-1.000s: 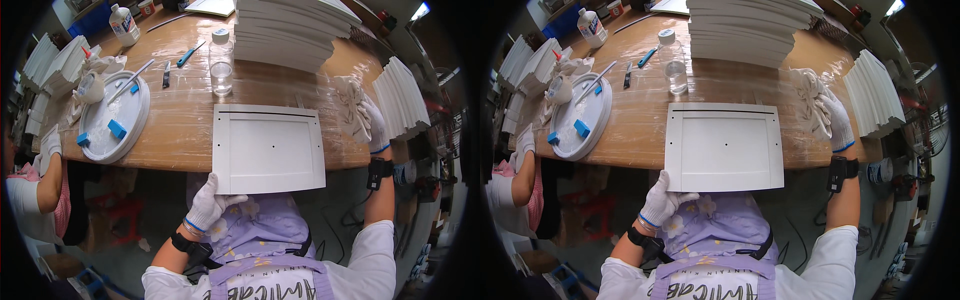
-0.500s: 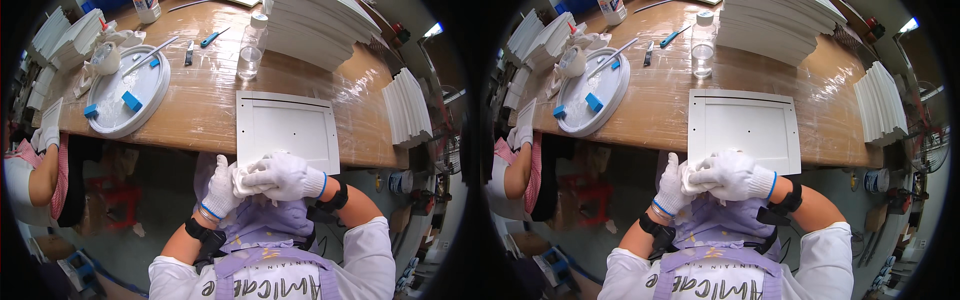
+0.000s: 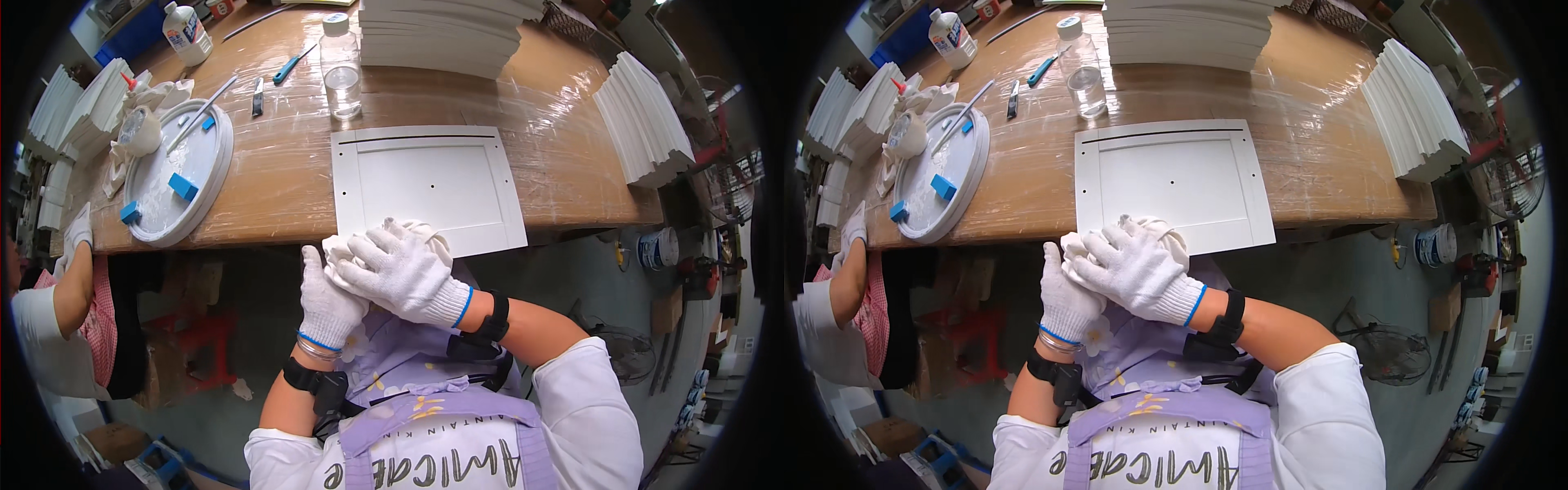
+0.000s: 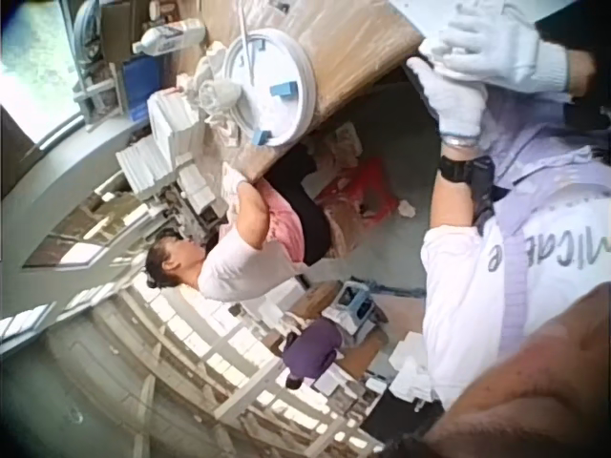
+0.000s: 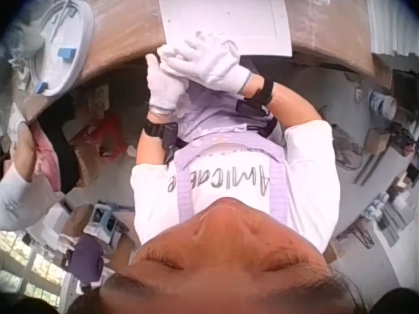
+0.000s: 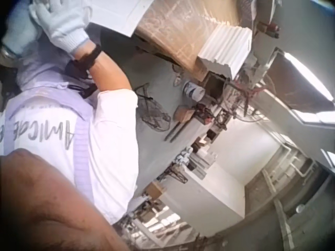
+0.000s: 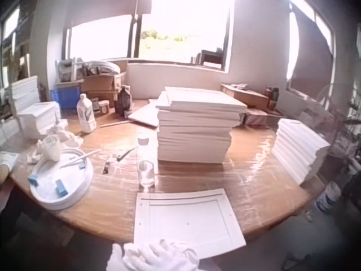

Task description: The person is finishing white furniture panels by scraping edges with a block and wiping the surface with a cloth.

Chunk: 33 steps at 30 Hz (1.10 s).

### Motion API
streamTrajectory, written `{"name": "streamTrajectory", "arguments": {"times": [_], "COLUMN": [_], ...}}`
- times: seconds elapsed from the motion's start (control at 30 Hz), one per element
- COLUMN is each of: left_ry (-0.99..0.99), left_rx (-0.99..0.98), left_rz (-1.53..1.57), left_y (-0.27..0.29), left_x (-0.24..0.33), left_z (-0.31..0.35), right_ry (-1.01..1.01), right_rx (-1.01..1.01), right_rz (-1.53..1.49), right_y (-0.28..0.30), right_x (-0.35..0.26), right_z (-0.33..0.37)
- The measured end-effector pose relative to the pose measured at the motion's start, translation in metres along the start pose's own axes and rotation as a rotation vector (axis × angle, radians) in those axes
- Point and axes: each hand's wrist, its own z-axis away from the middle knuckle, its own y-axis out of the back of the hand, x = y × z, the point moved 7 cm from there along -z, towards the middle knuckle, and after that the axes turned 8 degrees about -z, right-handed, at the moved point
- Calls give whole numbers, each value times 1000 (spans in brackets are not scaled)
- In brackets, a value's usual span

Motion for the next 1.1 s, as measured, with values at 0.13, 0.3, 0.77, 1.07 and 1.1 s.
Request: {"name": "streamTrajectory", "arguments": {"times": [0.13, 0.3, 0.77, 1.07, 1.1], "left_ry": [-28, -68, -996, -1141, -1026], "left_rx": [-227, -119, 236, 330, 187], "left_rz": [-78, -240, -1350, -1758, -1610], "left_y": [0, 2, -85, -160, -159], "left_x": [5, 3, 143, 184, 173], "left_z": [-3, -9, -21, -161, -175], "right_ry": [-311, -1051, -997, -932, -940], "right_rx": [91, 218, 197, 341, 340], "right_rz": [124, 372, 414, 444, 439], "right_y": [62, 134, 119, 123, 124], "right_x": [77, 184, 230, 214, 214], "right_z": [86, 204, 186, 186, 188]}}
